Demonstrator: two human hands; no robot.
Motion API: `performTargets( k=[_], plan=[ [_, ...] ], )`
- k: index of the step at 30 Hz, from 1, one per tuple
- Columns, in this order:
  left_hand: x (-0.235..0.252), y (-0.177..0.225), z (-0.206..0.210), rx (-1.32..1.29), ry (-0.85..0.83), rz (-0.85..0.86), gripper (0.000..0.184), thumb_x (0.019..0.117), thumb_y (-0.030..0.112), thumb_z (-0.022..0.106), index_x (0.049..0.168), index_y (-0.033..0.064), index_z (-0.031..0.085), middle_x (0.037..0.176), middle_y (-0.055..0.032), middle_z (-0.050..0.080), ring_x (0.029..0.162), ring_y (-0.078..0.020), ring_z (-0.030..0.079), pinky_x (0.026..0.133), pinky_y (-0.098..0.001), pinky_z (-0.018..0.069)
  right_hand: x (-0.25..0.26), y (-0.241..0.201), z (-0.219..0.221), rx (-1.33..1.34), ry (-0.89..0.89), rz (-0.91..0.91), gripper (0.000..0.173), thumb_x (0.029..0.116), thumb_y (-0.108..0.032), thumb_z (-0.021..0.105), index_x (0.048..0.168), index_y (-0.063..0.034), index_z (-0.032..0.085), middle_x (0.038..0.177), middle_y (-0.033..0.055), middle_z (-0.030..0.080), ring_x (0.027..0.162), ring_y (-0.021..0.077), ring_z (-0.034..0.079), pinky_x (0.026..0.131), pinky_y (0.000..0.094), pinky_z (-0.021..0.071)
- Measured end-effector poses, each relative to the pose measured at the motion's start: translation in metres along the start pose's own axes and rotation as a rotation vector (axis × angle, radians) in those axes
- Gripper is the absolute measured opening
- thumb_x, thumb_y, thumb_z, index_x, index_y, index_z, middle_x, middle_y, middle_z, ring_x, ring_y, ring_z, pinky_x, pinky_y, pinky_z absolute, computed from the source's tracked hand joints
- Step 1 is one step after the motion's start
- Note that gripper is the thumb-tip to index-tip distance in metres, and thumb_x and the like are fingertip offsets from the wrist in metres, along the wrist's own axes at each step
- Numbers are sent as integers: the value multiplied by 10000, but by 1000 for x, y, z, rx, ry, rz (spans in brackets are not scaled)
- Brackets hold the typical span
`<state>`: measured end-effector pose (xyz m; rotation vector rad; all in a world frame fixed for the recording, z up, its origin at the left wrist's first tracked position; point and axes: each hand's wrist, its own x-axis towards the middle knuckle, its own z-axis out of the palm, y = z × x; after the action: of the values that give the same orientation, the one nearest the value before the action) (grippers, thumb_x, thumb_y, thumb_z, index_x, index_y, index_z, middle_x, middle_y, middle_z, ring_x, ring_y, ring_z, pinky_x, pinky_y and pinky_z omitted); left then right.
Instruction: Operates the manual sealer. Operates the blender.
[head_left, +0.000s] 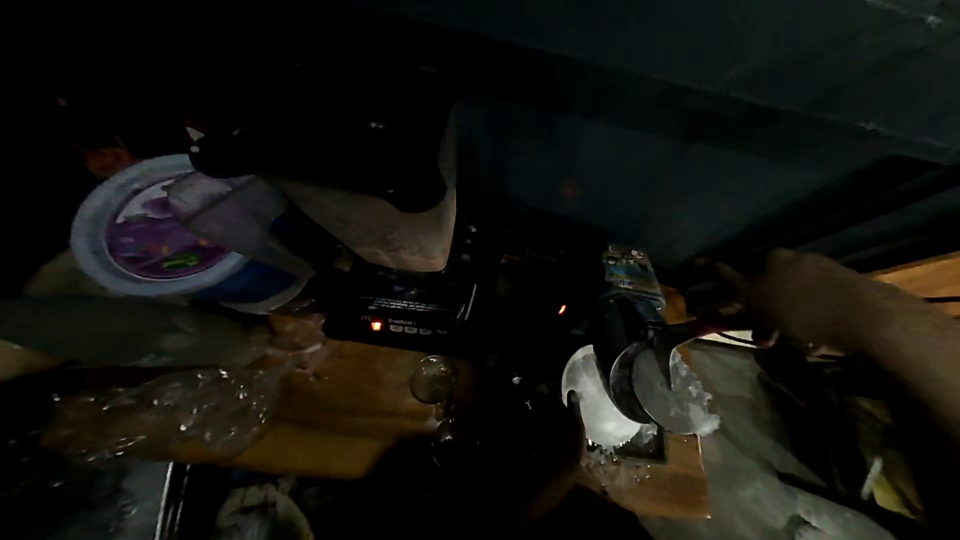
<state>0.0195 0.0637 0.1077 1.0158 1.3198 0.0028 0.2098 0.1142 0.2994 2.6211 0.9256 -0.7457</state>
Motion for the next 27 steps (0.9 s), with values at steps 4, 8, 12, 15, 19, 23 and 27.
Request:
performTargets(
  k=[4, 8, 12, 15, 19, 23, 27],
  plan=[
    [17, -12, 9, 29, 28, -21, 496, 1133, 244, 364, 1551, -22, 341, 1573, -255, 373, 1393, -364, 470, 1072, -474, 478, 26, -11, -15, 98, 214, -24, 684, 1074, -556, 398, 1150, 72, 658, 1086, 361, 647, 1054, 540, 631, 859, 728, 462],
    [67, -69, 28, 143, 109, 115, 547, 1105, 335, 425, 1543, 8, 404, 1585, -273, 362, 1471, -410, 354, 1173, -536, 358, 74, -9, -9, 306, 300, -59, 699, 1065, -586, 398, 1108, 62, 657, 1045, 321, 655, 987, 491, 657, 811, 693, 493],
    [78, -81, 29, 102, 73, 107, 545, 1104, 351, 418, 1551, 39, 400, 1582, -258, 365, 1423, -400, 426, 1085, -547, 468, 113, 6, 8, 739, 190, -73, 774, 1020, -714, 336, 1273, -33, 604, 1066, 194, 674, 820, 297, 690, 715, 494, 578],
    [71, -80, 18, 203, 15, 145, 547, 1117, 370, 367, 1556, 45, 394, 1507, -237, 477, 1306, -343, 557, 1051, -487, 499, 71, 33, 19, 838, 243, -228, 650, 1047, -631, 393, 1424, -106, 462, 1159, 171, 626, 834, 247, 700, 735, 464, 609],
    [74, -89, 16, 83, 6, 221, 595, 1115, 403, 336, 1556, 5, 376, 1553, -248, 427, 1419, -343, 453, 1168, -496, 387, 30, 88, 72, 910, 179, -554, 515, 1097, -475, 331, 1194, -91, 659, 1047, 60, 704, 974, 185, 688, 892, 426, 588],
    [72, -75, 18, -73, -2, 115, 542, 1133, 342, 309, 1531, -17, 390, 1537, -291, 411, 1363, -405, 486, 1081, -541, 456, 15, 106, 121, 1115, 26, -692, 654, 1052, -637, 306, 1055, -142, 733, 979, 27, 747, 907, 156, 701, 806, 338, 587],
    [67, -75, 16, -150, 8, 60, 539, 1137, 369, 280, 1518, 15, 426, 1473, -288, 477, 1229, -401, 588, 971, -528, 532, -21, 100, 134, 1203, 242, -681, 570, 1087, -528, 314, 1017, -154, 738, 971, 12, 746, 905, 153, 703, 819, 344, 591]
  ],
)
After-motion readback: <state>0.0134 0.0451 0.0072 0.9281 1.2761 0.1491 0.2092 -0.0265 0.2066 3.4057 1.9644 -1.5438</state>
